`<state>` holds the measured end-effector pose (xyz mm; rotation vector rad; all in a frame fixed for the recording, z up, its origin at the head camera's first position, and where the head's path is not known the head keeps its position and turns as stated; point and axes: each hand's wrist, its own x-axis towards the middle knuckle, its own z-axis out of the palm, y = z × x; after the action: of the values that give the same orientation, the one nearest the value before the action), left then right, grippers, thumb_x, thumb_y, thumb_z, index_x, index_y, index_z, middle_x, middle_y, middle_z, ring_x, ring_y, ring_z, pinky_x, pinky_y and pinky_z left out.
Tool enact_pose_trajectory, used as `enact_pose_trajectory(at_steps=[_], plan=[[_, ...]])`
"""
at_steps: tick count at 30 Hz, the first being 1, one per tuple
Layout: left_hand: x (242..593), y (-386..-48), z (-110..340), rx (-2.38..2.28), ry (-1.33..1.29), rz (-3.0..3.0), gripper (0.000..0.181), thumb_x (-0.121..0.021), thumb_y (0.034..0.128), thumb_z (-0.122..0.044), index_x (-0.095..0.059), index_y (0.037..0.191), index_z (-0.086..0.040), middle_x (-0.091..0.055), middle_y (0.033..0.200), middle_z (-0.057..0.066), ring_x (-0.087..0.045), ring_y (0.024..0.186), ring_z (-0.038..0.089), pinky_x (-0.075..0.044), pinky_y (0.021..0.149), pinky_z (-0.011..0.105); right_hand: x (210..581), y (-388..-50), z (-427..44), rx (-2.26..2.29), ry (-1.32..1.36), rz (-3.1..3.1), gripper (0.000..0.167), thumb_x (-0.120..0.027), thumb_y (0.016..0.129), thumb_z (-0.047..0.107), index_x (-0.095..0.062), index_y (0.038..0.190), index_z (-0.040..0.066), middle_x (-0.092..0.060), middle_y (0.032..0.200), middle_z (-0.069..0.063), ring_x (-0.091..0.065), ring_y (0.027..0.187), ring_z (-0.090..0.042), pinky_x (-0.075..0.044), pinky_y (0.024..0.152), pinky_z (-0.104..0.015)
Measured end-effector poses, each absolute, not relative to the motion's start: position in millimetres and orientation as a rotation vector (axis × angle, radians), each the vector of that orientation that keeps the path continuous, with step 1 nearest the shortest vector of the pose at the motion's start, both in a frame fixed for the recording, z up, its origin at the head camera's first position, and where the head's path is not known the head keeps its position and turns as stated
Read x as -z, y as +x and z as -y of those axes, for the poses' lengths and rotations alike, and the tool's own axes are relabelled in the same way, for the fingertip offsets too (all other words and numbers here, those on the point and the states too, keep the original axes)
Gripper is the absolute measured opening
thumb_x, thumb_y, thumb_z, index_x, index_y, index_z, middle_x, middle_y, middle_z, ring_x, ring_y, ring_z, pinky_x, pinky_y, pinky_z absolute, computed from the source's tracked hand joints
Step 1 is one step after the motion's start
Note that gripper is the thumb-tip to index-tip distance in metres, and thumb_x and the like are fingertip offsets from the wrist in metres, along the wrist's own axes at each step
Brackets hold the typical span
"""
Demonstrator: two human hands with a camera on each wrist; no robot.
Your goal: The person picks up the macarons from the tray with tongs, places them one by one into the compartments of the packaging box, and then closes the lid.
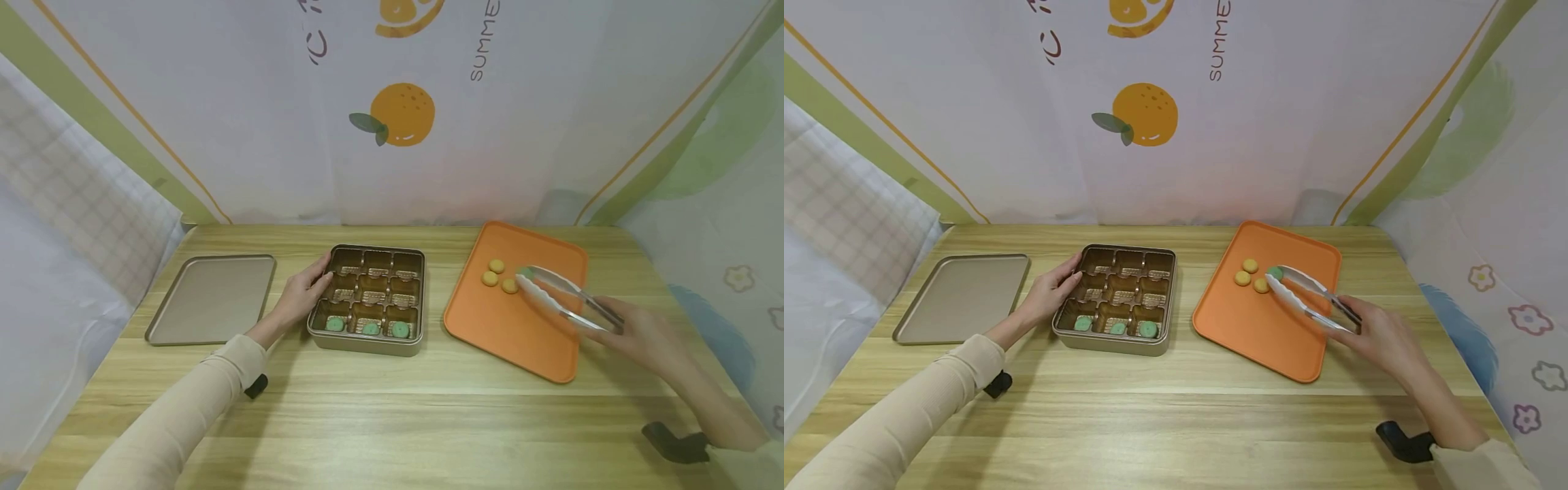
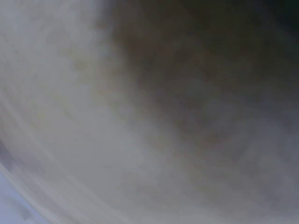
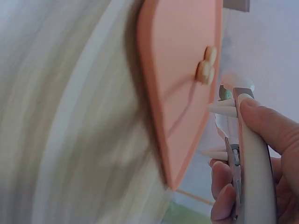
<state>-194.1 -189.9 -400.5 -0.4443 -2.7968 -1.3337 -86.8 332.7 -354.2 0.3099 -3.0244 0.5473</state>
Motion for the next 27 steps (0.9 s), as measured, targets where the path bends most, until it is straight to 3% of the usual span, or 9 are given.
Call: enact_pose_trajectory(at_steps=[6,13,22,27], plan=[[400.2,-194.3,189.7,1.367,-0.420,2.803,0.050,-0.044,0.1010,-0.018,-0.028,0.147,-0.005,-0.027,0.151,0.017,-0.027,0.139,0.035,-0.023,0.115,0.046,342.6,-88.7,-308.0,-0.555,0.397,3.002,0.062,-0.071,0.084,0.032,-0.051,0.128,-0.007,-0.043,0.062,0.003,-0.035,0.051,-0.004,-0.029,0.041,-0.020],[400.8,-194.5,189.9,1.352,-0.442,2.803,0.050,-0.043,0.1012,-0.018,-0.027,0.147,-0.005,-0.027,0.151,0.017,-0.027,0.139,0.034,-0.024,0.115,0.046,336.5,-94.9,-271.6,-0.690,0.578,2.913,0.055,-0.075,0.080,0.021,-0.055,0.122,-0.008,-0.048,0.067,0.003,-0.037,0.055,-0.004,-0.032,0.042,-0.020],[400.2,-194.6,189.5,1.360,-0.426,2.802,0.050,-0.044,0.1009,-0.018,-0.029,0.147,-0.005,-0.028,0.151,0.017,-0.028,0.139,0.035,-0.024,0.115,0.046,331.1,-103.6,-230.0,-0.754,0.684,2.925,0.056,-0.077,0.078,0.022,-0.057,0.125,-0.001,-0.054,0.071,0.005,-0.042,0.058,-0.005,-0.037,0.045,-0.019],[400.3,-194.6,189.4,1.370,-0.438,2.806,0.051,-0.043,0.1013,-0.018,-0.027,0.146,-0.002,-0.027,0.151,0.018,-0.026,0.139,0.035,-0.024,0.115,0.046,333.9,-109.9,-212.6,-0.685,0.764,2.906,0.055,-0.079,0.075,0.021,-0.060,0.124,0.003,-0.051,0.068,0.008,-0.040,0.055,-0.003,-0.034,0.045,-0.019]])
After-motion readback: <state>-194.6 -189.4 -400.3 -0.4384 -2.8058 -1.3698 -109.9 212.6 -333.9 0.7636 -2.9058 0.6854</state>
